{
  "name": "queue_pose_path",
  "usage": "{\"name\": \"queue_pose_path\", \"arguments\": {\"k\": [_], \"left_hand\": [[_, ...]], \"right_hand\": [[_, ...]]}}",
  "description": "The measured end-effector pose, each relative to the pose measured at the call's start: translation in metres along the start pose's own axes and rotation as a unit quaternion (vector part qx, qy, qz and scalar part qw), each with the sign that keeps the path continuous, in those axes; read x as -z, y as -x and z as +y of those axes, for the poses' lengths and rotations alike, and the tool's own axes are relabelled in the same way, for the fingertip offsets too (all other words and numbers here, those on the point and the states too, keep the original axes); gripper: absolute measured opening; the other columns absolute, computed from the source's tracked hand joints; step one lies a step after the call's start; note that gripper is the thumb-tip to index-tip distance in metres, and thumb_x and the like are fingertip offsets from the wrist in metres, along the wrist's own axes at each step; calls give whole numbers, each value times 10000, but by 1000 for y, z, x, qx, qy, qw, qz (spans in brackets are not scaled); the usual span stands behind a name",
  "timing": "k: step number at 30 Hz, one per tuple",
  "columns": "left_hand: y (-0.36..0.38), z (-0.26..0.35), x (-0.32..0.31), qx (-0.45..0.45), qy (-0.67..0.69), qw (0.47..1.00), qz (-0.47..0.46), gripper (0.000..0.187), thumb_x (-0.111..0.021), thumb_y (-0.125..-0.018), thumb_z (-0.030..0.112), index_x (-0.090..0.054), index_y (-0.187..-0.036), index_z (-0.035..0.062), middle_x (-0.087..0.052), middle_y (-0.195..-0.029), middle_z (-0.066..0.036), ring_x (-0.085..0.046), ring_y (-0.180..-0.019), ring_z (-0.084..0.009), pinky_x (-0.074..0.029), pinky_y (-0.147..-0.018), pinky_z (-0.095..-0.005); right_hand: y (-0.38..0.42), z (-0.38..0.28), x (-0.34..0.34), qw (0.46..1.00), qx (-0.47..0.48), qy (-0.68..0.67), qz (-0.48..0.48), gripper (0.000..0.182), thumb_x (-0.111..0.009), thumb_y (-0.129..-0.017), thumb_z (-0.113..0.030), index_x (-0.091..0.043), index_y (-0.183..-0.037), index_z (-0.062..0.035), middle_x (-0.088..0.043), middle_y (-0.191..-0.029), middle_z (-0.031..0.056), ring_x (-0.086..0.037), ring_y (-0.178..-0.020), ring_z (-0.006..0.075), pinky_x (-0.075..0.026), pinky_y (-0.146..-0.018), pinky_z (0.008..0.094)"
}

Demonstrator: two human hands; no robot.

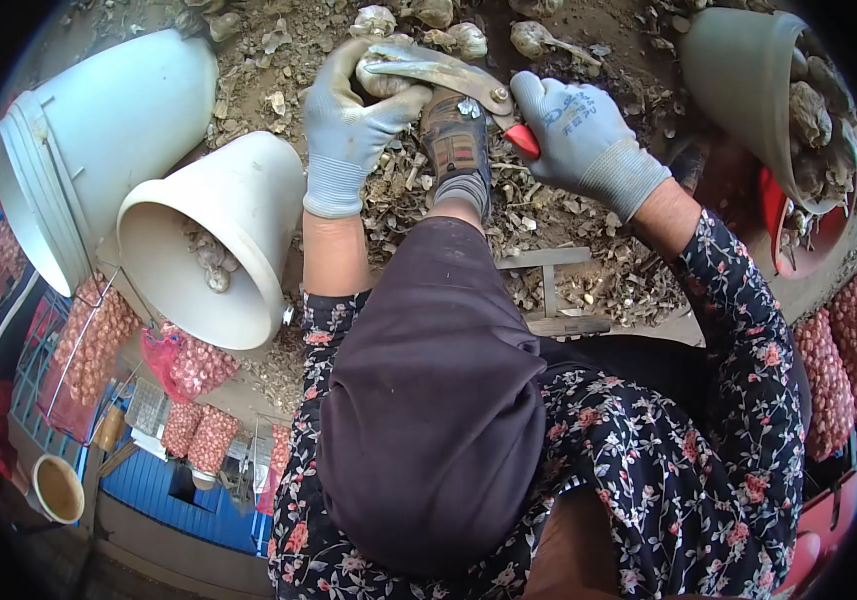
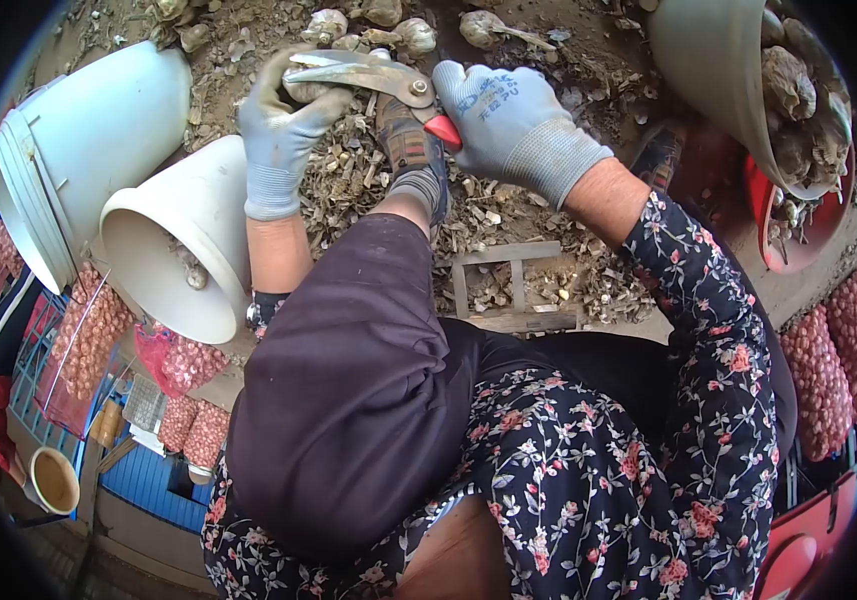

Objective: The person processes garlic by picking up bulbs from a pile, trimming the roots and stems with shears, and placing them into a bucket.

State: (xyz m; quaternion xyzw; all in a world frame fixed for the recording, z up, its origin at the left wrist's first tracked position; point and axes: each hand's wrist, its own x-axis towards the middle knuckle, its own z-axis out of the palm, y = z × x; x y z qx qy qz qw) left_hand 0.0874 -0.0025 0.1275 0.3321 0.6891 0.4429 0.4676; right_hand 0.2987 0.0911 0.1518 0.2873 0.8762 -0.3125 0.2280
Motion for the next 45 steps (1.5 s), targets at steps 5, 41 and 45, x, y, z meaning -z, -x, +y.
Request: {"name": "queue_pose_path", "arguments": {"k": [5,41,45], "left_hand": [[4,-20,-2,3,92,996,-8,611,-794,-644,50,-510,-1182,-9,-612,-1059,-67,-599,-939,-122,-507,-810,-249],[-15,9,51,34,-149,955,254,380,-657,-830,341,-635,-938,-23,-655,-844,-150,-614,-762,-304,-479,-754,-390],[-139,-69,29,250,-464,845,-91,692,-630,-716,625,-673,-971,-17,-668,-975,-208,-658,-920,-336,-494,-850,-389]], "right_hand": [[5,-5,-8,999,-16,27,43,465,-605,-840,-408,-450,-1095,-51,-595,-991,155,-627,-947,299,-468,-833,439],[8,27,-61,968,-83,-234,30,295,-564,-830,-225,-420,-981,-16,-612,-870,264,-607,-868,427,-477,-757,487],[7,27,-77,963,-71,-250,71,294,-589,-832,-210,-437,-998,-20,-593,-783,261,-587,-806,450,-458,-676,496]]}}
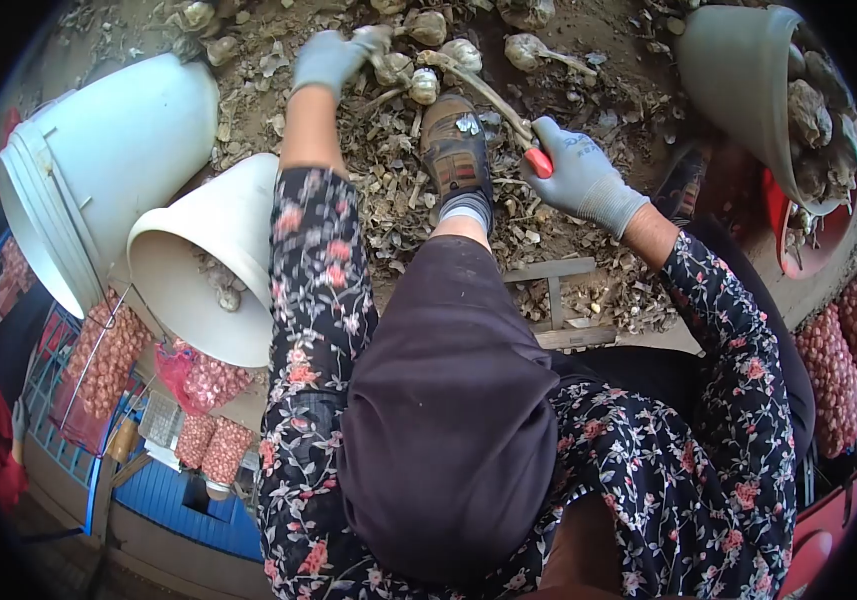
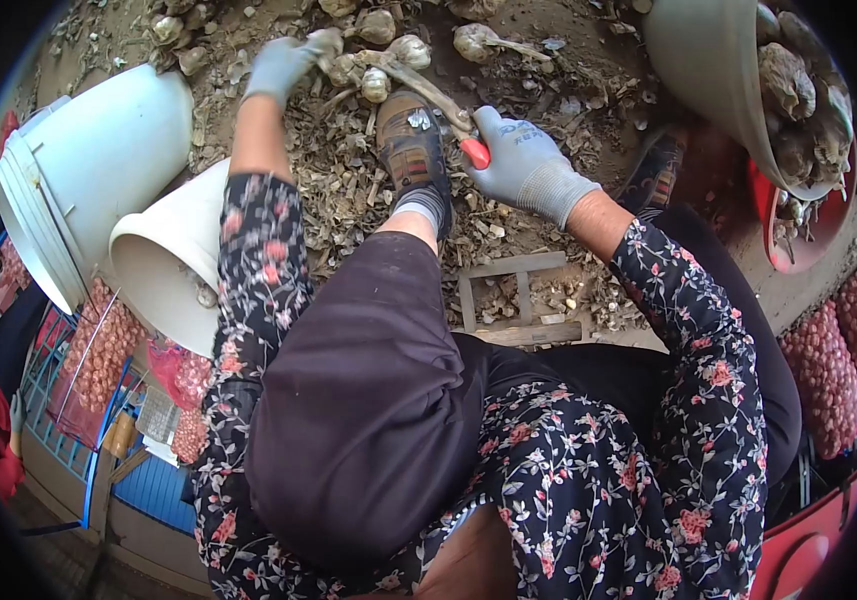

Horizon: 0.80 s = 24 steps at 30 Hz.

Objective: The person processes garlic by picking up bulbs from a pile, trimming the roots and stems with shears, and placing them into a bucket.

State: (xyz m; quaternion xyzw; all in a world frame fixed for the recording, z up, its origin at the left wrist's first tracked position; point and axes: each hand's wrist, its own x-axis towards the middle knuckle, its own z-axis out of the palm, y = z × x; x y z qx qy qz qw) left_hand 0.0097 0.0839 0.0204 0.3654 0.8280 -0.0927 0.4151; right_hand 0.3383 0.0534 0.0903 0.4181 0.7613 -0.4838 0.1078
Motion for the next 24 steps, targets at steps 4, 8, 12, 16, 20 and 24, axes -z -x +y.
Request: {"name": "queue_pose_path", "arguments": {"k": [4,8,12,16,20,24], "left_hand": [[9,-8,-15,-142,-42,988,33,553,-755,-721,429,-652,-1085,25,-683,-939,-134,-661,-873,-200,-513,-729,-314],[74,-14,-10,-240,323,914,49,513,-769,-718,94,-595,-1199,43,-666,-1014,-63,-629,-905,-120,-518,-760,-259],[122,-5,-5,-286,434,850,83,556,-710,-716,-92,-561,-1236,34,-647,-1027,-41,-614,-874,-99,-524,-779,-233],[144,14,6,-251,355,896,84,590,-757,-692,54,-521,-1230,0,-635,-1061,-71,-609,-932,-120,-518,-794,-247],[155,16,4,-266,355,891,94,612,-763,-670,76,-496,-1214,-9,-629,-1041,-115,-623,-903,-138,-529,-764,-261],[159,14,-2,-269,234,920,164,607,-781,-610,111,-540,-1160,22,-631,-1007,-121,-616,-951,-226,-498,-837,-327]], "right_hand": [[-6,-10,7,999,-21,-25,-7,283,-590,-827,-206,-444,-973,-12,-594,-797,277,-583,-810,452,-455,-674,497],[-14,-22,15,1000,-19,4,-24,349,-577,-824,-286,-442,-1001,-17,-618,-905,244,-610,-897,409,-488,-784,471],[-15,-45,26,995,18,100,22,385,-599,-819,-346,-459,-1008,-42,-617,-944,187,-622,-932,345,-499,-791,430],[-8,-52,37,981,65,177,50,430,-595,-831,-397,-458,-1055,-57,-612,-953,167,-627,-920,320,-491,-793,420],[-4,-58,43,972,53,228,27,481,-609,-827,-445,-448,-1079,-68,-603,-943,154,-625,-914,312,-469,-796,431],[-7,-62,39,963,57,263,26,507,-623,-813,-460,-448,-1077,-64,-601,-936,144,-625,-923,293,-466,-796,438]]}}
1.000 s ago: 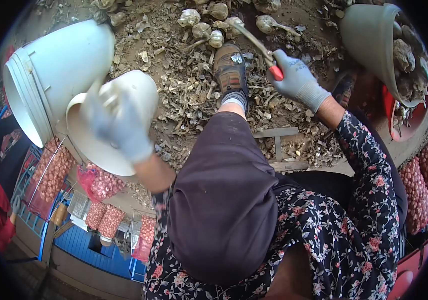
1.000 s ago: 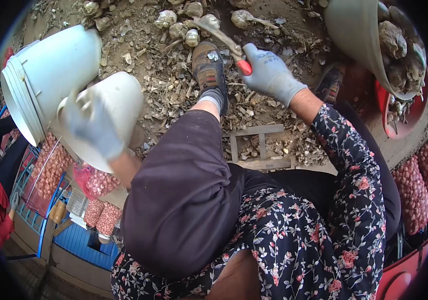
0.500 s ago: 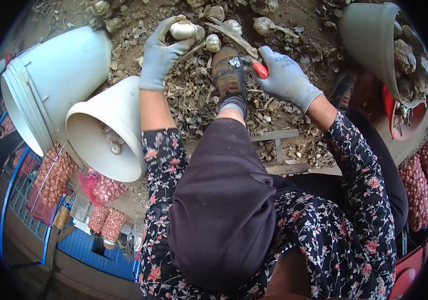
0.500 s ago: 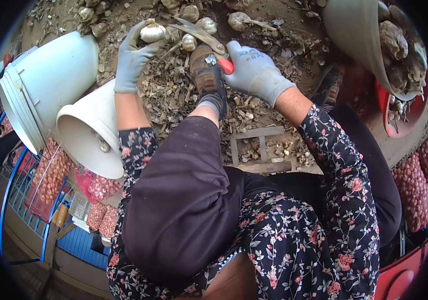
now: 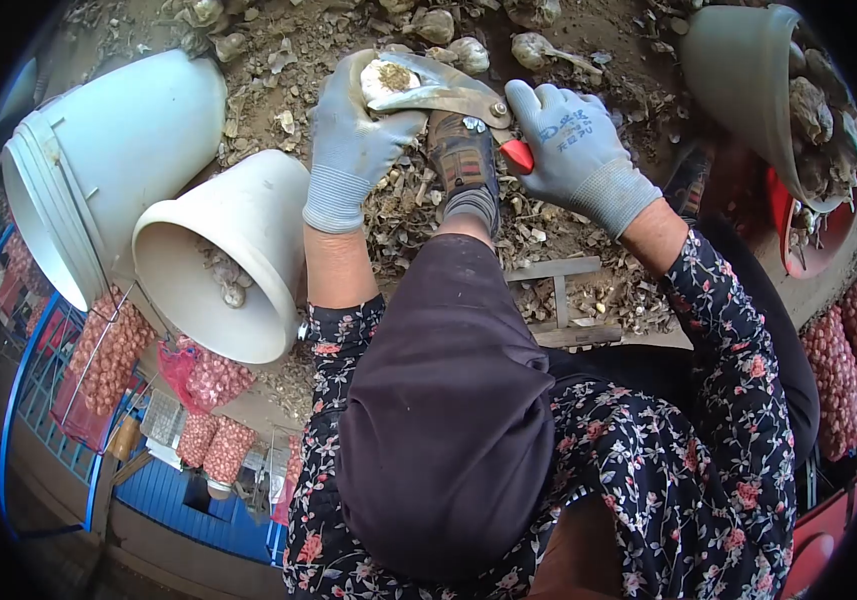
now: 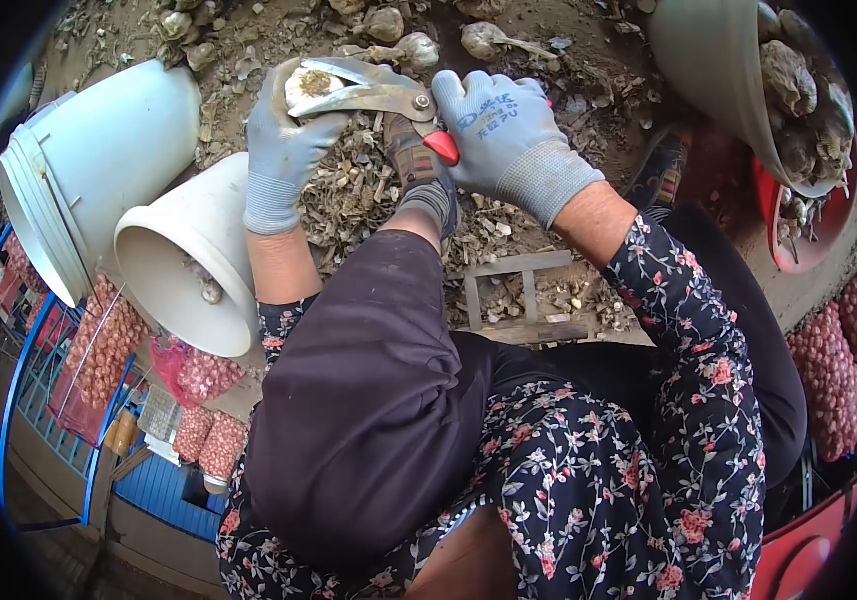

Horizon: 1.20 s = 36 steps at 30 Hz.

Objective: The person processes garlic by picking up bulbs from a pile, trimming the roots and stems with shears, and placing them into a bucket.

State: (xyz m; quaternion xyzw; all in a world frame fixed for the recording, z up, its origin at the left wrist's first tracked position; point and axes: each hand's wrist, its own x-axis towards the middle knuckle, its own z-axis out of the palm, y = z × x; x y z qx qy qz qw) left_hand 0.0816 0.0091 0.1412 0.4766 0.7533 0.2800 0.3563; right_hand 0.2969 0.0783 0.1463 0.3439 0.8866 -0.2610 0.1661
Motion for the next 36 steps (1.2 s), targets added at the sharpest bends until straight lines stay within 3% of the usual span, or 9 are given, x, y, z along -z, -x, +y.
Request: {"name": "queue_pose_path", "arguments": {"k": [4,7,12,14,15,21,26,30,36], "left_hand": [[-1,0,6,-52,1,998,-25,597,-757,-638,94,-528,-1180,-9,-633,-976,-61,-597,-862,-113,-494,-778,-256],[-2,18,5,80,168,981,-55,570,-786,-609,158,-574,-1117,11,-640,-988,-101,-626,-890,-196,-505,-793,-310],[-12,-12,-7,8,102,994,-48,532,-810,-603,277,-638,-1040,27,-641,-961,-102,-631,-839,-194,-514,-739,-333],[-13,-13,-8,-194,-283,938,42,535,-791,-607,360,-650,-1025,58,-630,-912,-123,-620,-789,-251,-507,-704,-378],[-12,-12,-13,-184,-240,952,44,519,-775,-603,408,-661,-989,81,-616,-880,-137,-597,-770,-304,-495,-690,-406],[-5,-9,-10,-50,14,995,-88,478,-810,-609,204,-656,-1020,14,-656,-927,-80,-648,-826,-202,-516,-734,-301],[9,-20,0,80,469,874,-99,571,-763,-641,24,-567,-1175,-25,-641,-1019,-83,-634,-877,-145,-522,-786,-250],[10,-26,-3,37,566,821,-69,540,-631,-721,-27,-464,-1234,-27,-623,-1035,-133,-641,-930,-235,-538,-791,-330],[18,-22,-13,23,671,734,-100,484,-573,-782,40,-440,-1243,-19,-610,-1042,-163,-626,-910,-249,-520,-778,-351]], "right_hand": [[1,5,-14,997,53,-41,35,507,-649,-796,-430,-450,-1069,-52,-604,-930,140,-633,-899,288,-481,-783,427],[-1,12,-14,994,41,-96,11,487,-669,-783,-393,-450,-1044,-44,-620,-910,155,-642,-875,313,-506,-753,418],[3,13,-36,989,20,-146,22,451,-662,-786,-368,-446,-1003,-37,-643,-881,191,-652,-843,352,-524,-713,428],[4,13,-38,988,-19,-148,-37,449,-641,-801,-382,-445,-1008,-34,-644,-895,196,-651,-860,354,-523,-719,427],[7,11,-37,986,-27,-163,-20,320,-628,-774,-198,-442,-982,-41,-618,-827,206,-626,-816,381,-502,-689,450],[23,27,-35,990,18,-132,-55,375,-629,-806,-276,-436,-1016,-33,-645,-873,192,-646,-858,353,-513,-736,432],[34,42,-38,980,-28,-195,-6,289,-612,-802,-211,-441,-952,-34,-620,-753,211,-636,-781,382,-497,-678,462],[46,25,-32,941,-53,-334,-13,261,-594,-843,-239,-463,-914,-25,-595,-680,210,-624,-724,401,-490,-637,456],[44,1,-29,855,-24,-504,-123,496,-639,-828,-377,-507,-1136,-12,-606,-1006,206,-597,-958,325,-457,-842,384]]}}
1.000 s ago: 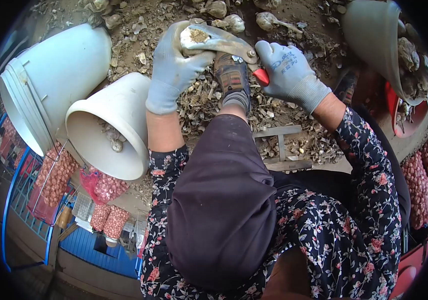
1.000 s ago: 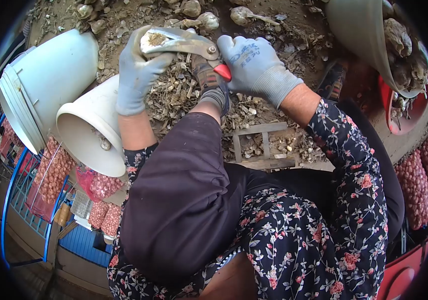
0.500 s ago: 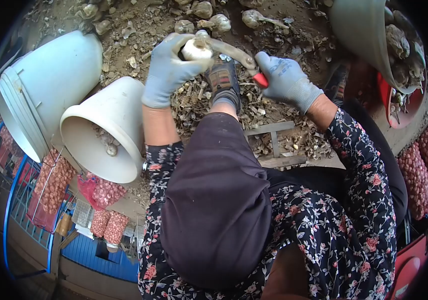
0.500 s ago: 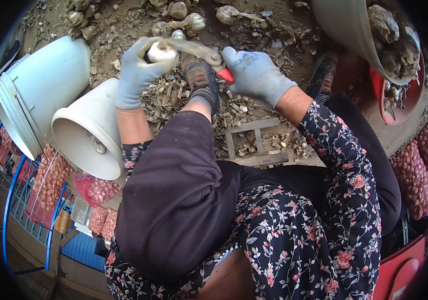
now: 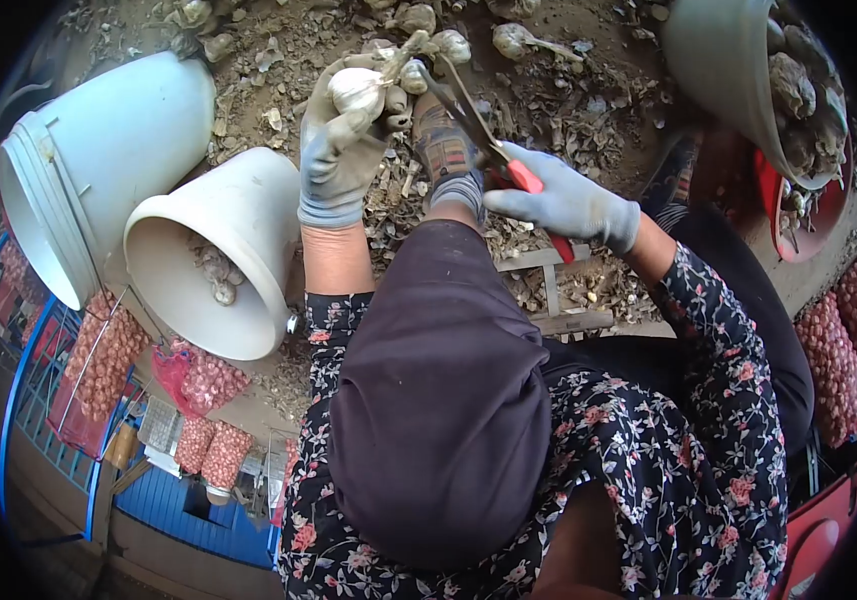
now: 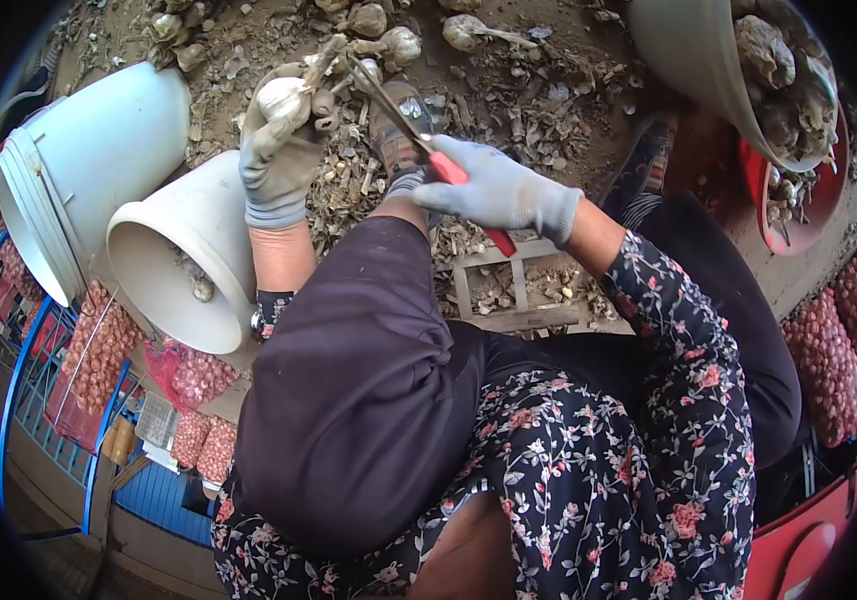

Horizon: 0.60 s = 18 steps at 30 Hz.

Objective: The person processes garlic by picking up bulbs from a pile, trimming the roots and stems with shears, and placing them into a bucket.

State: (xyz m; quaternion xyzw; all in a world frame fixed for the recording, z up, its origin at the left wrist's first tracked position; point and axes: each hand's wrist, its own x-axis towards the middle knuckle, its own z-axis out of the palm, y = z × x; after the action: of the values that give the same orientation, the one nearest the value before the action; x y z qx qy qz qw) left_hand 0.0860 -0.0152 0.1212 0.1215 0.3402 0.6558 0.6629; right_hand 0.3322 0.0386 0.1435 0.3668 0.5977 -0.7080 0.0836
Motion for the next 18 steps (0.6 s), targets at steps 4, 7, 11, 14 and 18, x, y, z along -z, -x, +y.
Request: {"name": "queue_pose_path", "arguments": {"k": [4,7,11,14,18], "left_hand": [[3,-1,-7,55,-26,998,30,399,-519,-804,32,-485,-1196,-32,-603,-1030,-154,-603,-811,-217,-496,-715,-313],[9,3,-12,65,3,997,28,419,-523,-781,37,-481,-1190,-41,-596,-1004,-148,-578,-755,-193,-478,-664,-298],[64,68,-54,-137,-20,960,244,428,-513,-804,133,-489,-1183,-66,-592,-820,-126,-518,-609,-169,-433,-578,-220],[85,97,-85,-255,-425,749,439,505,-579,-772,94,-428,-1238,-29,-552,-1018,-172,-581,-851,-259,-499,-765,-324],[95,106,-28,-139,-867,315,360,516,-633,-760,160,-465,-1218,-7,-569,-1011,-167,-550,-928,-300,-451,-889,-380]], "right_hand": [[-17,-13,-6,998,48,-25,-29,367,-633,-873,-259,-523,-1137,-29,-547,-832,22,-551,-742,66,-464,-638,235],[-14,-24,-8,995,-28,-91,-31,324,-624,-857,-312,-523,-840,-5,-568,-724,96,-595,-626,164,-498,-604,311],[2,-15,-7,986,-77,-150,-13,267,-603,-870,-266,-531,-816,-15,-539,-640,15,-546,-535,108,-472,-517,266],[-1,18,-2,989,-55,-139,11,250,-599,-873,-251,-522,-824,-19,-538,-636,22,-548,-529,109,-470,-498,270],[-3,31,-4,976,-121,-153,93,204,-596,-865,-212,-503,-877,-31,-510,-674,15,-533,-580,103,-465,-534,273]]}}
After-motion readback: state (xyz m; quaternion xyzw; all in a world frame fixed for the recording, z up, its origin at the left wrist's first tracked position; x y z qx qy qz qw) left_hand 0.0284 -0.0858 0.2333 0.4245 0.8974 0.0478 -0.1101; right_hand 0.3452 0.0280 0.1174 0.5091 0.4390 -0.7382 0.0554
